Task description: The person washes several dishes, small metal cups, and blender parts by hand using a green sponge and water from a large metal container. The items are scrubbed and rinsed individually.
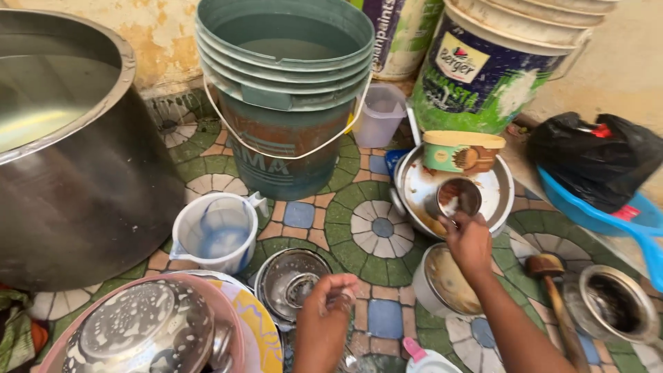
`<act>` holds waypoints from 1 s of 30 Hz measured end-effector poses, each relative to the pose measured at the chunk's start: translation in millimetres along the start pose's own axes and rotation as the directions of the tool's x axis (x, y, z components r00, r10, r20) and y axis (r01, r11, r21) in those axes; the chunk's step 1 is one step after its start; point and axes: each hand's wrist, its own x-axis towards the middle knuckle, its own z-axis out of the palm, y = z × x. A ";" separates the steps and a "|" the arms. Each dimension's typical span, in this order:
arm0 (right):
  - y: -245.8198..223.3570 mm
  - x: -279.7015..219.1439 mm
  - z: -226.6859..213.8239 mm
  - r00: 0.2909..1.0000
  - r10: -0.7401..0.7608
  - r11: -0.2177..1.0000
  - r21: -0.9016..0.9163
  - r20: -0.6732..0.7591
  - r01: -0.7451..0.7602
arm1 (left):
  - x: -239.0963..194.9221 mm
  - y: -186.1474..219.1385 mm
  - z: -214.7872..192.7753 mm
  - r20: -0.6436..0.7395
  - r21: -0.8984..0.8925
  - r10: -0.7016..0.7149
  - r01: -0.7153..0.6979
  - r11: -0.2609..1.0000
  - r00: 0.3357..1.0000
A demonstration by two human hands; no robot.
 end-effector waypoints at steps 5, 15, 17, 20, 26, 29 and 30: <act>-75.6 -45.9 -24.5 0.988 -0.019 0.985 0.172 0.152 -0.008 | -7.4 21.2 10.8 -0.004 -0.087 0.060 -0.060 0.994 0.998; -60.5 -157.7 53.8 0.854 -0.346 0.938 0.142 0.389 0.316 | -13.3 64.0 -0.1 -0.145 -0.252 0.120 -0.154 0.955 0.982; -79.0 -131.9 45.7 0.799 0.022 0.976 -0.184 0.600 0.112 | -11.1 78.1 -18.4 -0.184 -0.331 0.136 -0.192 0.924 0.973; -125.0 -80.8 35.2 0.923 -0.181 0.960 -0.144 0.339 0.241 | -12.1 86.0 -38.4 -0.324 -0.293 0.182 -0.282 0.914 0.928; -265.8 17.3 132.0 0.806 -0.335 0.925 0.335 0.488 0.182 | -6.8 83.1 -72.4 -0.494 -0.481 -0.036 -0.238 0.844 0.869; -300.2 13.7 195.6 0.567 0.036 0.867 0.257 0.823 -0.427 | -5.6 92.8 -92.1 -0.513 -0.559 -0.038 -0.300 0.773 0.858; -299.6 6.3 212.4 0.620 0.015 0.870 0.296 0.784 -0.395 | -8.0 98.7 -95.9 -0.506 -0.575 -0.052 -0.291 0.765 0.861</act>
